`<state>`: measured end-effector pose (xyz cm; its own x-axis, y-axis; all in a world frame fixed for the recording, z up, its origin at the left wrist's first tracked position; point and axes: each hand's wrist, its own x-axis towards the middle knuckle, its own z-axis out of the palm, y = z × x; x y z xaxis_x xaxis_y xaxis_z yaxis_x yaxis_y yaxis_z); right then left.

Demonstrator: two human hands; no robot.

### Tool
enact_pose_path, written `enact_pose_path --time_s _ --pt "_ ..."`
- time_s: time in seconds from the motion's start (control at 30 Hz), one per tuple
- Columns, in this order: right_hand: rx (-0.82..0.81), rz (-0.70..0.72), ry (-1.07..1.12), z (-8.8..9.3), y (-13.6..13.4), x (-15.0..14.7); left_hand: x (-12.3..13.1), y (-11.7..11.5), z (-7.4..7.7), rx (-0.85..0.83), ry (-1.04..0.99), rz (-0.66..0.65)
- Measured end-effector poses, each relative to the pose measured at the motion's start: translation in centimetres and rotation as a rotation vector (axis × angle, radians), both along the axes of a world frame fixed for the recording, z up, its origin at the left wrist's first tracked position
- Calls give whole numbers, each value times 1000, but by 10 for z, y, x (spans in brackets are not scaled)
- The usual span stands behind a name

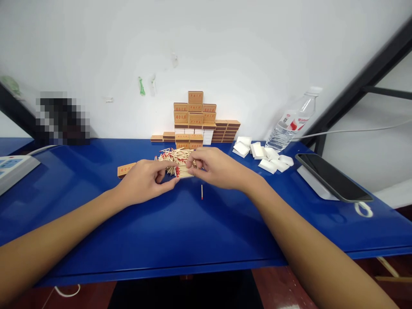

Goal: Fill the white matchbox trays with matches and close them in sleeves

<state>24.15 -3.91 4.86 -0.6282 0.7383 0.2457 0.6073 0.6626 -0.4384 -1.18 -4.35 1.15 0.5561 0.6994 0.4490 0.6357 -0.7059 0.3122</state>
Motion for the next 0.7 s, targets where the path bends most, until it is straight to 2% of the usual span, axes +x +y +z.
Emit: enact_pose_path --time_s 0.3,0.43,0.5,0.63,0.7 --pt "-19 24 -24 -2 -3 -7 1 0 -2 13 1 0" --pt "-11 -43 -5 5 -2 3 1 0 -2 2 8 7" --pt "-89 -56 -35 10 0 11 1 0 -1 -9 18 21" --pt "-399 89 -193 12 6 22 2 -1 2 -22 23 67" --pt "-466 127 -231 8 9 23 2 -1 3 -26 19 74"
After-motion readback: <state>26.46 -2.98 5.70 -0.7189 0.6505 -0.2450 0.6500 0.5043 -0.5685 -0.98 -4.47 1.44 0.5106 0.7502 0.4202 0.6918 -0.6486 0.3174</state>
